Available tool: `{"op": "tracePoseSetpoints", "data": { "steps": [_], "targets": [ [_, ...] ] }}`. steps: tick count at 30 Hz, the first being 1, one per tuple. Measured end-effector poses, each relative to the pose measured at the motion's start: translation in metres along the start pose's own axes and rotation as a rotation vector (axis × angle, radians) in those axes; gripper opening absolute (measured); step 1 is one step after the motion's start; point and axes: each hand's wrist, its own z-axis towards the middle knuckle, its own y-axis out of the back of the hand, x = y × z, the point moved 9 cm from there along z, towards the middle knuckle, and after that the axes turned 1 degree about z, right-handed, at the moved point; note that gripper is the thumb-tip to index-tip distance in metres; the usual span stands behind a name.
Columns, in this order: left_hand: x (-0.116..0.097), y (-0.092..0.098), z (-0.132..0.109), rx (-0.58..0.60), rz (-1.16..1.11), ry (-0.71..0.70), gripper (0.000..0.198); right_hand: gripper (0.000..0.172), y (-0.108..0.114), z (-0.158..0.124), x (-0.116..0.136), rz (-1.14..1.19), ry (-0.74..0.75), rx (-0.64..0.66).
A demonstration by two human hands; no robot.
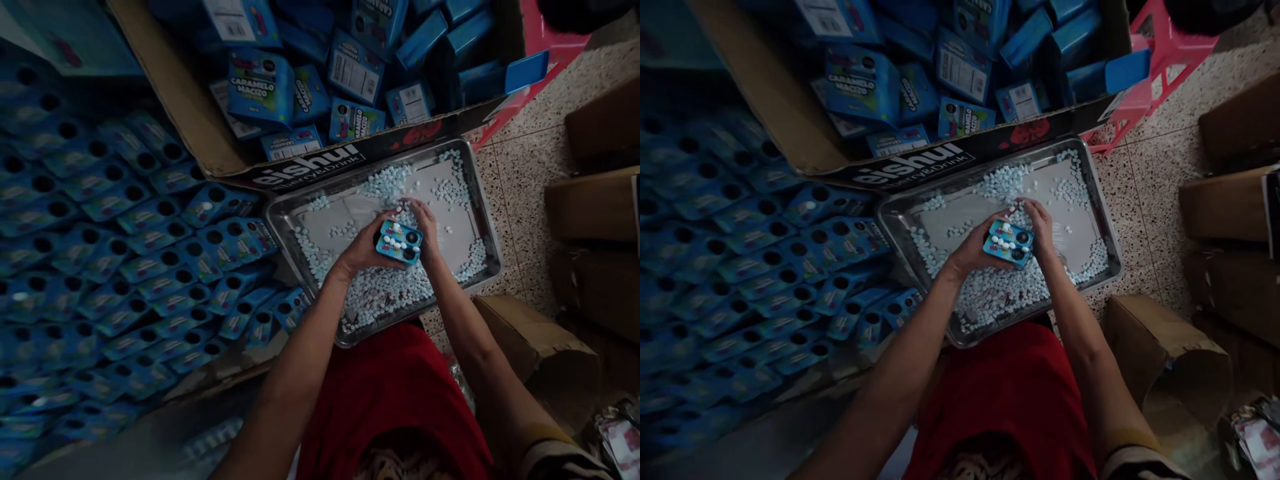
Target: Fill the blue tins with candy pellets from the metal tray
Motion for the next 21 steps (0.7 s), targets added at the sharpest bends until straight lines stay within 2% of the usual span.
{"op": "tracePoseSetpoints", "data": {
  "steps": [3,6,9,11,14,17,21],
  "targets": [
    [-0.044,0.005,-0.027,-0.096,0.160,-0.112,0.091,0.024,-0.001,-0.014,-0.017,0.292,-0.256,-0.063],
    [-0.065,0.029,-0.059,-0.303,0.313,-0.099,0.080,0.021,-0.013,-0.030,-0.006,0.435,-0.360,-0.045],
    [-0.065,0.047,-0.079,-0.438,0.473,0.008,0.073,0.019,-0.032,-0.053,0.031,0.566,-0.284,0.047],
    [-0.068,0.051,-0.083,-0.467,0.616,0.047,0.069,0.019,-0.047,-0.072,0.058,0.609,-0.200,0.118],
    [-0.082,0.049,-0.082,-0.476,0.788,0.035,0.066,0.021,-0.066,-0.097,0.085,0.521,-0.086,0.158],
    [-0.090,0.051,-0.081,-0.487,0.850,0.054,0.071,0.026,-0.076,-0.103,0.096,0.414,-0.017,0.099],
    [-0.081,0.068,-0.090,-0.567,0.720,0.150,0.077,0.046,-0.094,-0.095,0.098,0.384,-0.014,0.091]
  ]
}}
